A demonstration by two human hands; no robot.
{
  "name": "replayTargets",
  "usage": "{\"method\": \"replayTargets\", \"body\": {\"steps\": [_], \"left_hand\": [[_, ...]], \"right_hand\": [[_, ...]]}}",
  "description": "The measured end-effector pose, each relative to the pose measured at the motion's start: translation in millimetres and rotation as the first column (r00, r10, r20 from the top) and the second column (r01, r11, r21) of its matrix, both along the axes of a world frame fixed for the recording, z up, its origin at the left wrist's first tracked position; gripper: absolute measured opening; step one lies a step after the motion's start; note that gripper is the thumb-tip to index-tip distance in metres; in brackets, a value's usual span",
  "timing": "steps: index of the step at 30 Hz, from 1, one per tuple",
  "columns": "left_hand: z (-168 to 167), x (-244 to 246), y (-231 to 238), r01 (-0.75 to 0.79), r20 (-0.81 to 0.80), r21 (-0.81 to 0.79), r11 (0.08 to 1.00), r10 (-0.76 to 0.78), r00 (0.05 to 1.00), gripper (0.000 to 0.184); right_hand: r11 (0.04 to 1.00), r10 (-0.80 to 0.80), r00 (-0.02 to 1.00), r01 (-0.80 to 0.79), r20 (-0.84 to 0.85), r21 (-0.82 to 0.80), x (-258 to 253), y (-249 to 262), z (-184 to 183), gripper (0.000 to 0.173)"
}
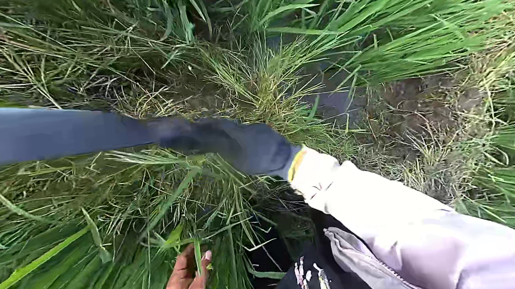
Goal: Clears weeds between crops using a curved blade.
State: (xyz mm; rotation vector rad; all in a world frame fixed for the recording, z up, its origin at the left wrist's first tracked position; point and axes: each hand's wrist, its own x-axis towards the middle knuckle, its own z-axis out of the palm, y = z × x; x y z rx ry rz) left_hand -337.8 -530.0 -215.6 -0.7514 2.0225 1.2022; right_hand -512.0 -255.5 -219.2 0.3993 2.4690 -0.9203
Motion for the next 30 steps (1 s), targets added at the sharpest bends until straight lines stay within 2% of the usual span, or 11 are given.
{"method": "replayTargets", "body": {"steps": [3, 6, 9, 12, 14, 18, 22, 27, 28, 29, 30], "left_hand": [[-3.6, 19.3, -24.0, 0.081, 0.121, -0.025, 0.996, -0.077, 0.990, 0.042], [-11.3, 22.6, -28.5, 0.118, 0.120, -0.044, 0.992, -0.112, 0.986, 0.042], [-7.4, -18.9, 2.1, 0.116, 0.098, -0.024, 0.993, -0.113, 0.989, 0.039], [-8.0, -31.3, 29.2, 0.139, 0.029, 0.040, 0.989, -0.140, 0.990, 0.042], [-13.7, -33.7, 43.8, 0.177, 0.025, 0.074, 0.981, -0.180, 0.983, 0.042], [-8.2, -15.8, 30.0, 0.236, 0.125, 0.079, 0.968, -0.245, 0.961, 0.039], [-4.2, -10.1, 9.9, 0.279, 0.183, 0.041, 0.960, -0.281, 0.942, 0.039], [-6.6, -30.3, 42.6, 0.313, 0.116, -0.005, 0.950, -0.310, 0.944, 0.038], [-7.7, -30.4, 50.8, 0.322, 0.112, -0.010, 0.947, -0.319, 0.941, 0.038], [-9.7, -28.5, 56.7, 0.338, 0.105, -0.010, 0.941, -0.335, 0.936, 0.038], [-11.4, -23.2, 58.6, 0.358, 0.109, 0.001, 0.934, -0.356, 0.928, 0.039]], "right_hand": [[0.998, 0.007, 0.909, -0.032, 0.418, 0.054, 112.5, 136.3, -57.7, 0.044], [0.969, -0.202, 0.726, 0.051, 0.657, 0.242, 87.0, 126.6, -47.4, 0.053], [0.996, -0.087, 0.853, 0.066, 0.515, 0.059, 10.3, 61.8, 1.6, 0.046], [0.994, 0.073, 0.997, -0.071, 0.013, -0.082, -18.5, -0.2, -1.0, 0.052], [0.980, 0.195, 0.961, -0.184, 0.198, -0.073, -32.3, 18.0, 11.4, 0.059], [0.985, 0.131, 0.989, -0.138, 0.072, 0.103, 170.6, 187.3, -72.4, 0.041], [0.963, -0.250, 0.660, 0.098, 0.708, 0.249, 136.0, 173.4, -27.7, 0.050], [0.990, -0.055, 0.927, 0.098, 0.371, -0.099, 20.3, 64.5, 67.8, 0.042], [0.997, -0.071, 0.989, 0.069, -0.127, -0.023, 37.2, 48.1, 33.8, 0.036], [0.994, -0.090, 0.959, 0.103, -0.270, 0.034, 40.1, 45.9, 13.2, 0.032], [0.991, -0.048, 0.995, 0.036, 0.093, 0.132, 38.7, 61.6, 26.0, 0.035]]}}
